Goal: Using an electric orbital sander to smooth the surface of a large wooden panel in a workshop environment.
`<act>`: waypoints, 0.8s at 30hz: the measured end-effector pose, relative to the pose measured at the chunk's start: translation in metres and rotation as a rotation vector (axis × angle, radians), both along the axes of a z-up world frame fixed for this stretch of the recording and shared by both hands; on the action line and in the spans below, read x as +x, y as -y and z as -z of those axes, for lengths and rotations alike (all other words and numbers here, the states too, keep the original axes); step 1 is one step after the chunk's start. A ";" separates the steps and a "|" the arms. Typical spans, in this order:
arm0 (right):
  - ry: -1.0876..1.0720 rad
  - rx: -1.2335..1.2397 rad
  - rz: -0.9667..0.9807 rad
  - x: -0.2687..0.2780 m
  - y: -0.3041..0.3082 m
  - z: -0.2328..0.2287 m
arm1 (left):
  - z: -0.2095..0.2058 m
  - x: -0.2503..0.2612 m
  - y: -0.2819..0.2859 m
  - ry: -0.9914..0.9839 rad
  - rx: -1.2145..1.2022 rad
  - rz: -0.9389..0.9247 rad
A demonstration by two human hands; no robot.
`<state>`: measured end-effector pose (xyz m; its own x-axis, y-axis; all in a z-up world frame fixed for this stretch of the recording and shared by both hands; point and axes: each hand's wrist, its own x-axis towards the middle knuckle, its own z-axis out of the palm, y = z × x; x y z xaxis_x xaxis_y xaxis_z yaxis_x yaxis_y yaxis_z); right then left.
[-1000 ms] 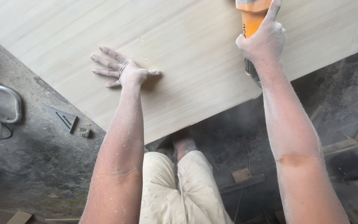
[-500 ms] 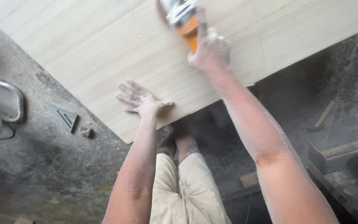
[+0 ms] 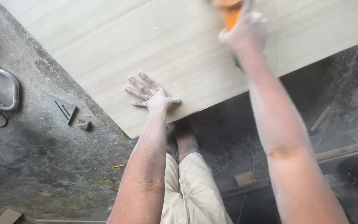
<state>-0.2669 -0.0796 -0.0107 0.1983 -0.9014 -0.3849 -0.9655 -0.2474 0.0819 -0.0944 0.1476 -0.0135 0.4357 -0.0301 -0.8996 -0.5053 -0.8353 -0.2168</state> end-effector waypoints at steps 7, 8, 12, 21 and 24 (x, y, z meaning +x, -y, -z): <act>0.173 -0.189 0.061 -0.013 0.042 0.013 | 0.007 -0.001 0.000 0.013 -0.021 -0.001; 0.157 -0.167 0.041 -0.003 0.030 0.017 | 0.006 -0.001 -0.001 0.012 -0.014 -0.001; 0.000 0.068 -0.058 0.065 -0.032 0.010 | 0.001 0.000 0.004 0.003 0.018 -0.012; 0.184 0.002 -0.346 0.037 -0.096 -0.036 | -0.002 0.003 -0.010 -0.044 -0.210 -0.082; 0.135 0.034 -0.156 -0.015 -0.070 -0.008 | 0.030 -0.004 -0.013 0.074 -0.016 0.038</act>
<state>-0.2816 -0.0099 -0.0023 0.3864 -0.8424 -0.3755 -0.9168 -0.3954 -0.0563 -0.0985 0.1601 -0.0432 0.4993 -0.0619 -0.8642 -0.5196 -0.8196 -0.2415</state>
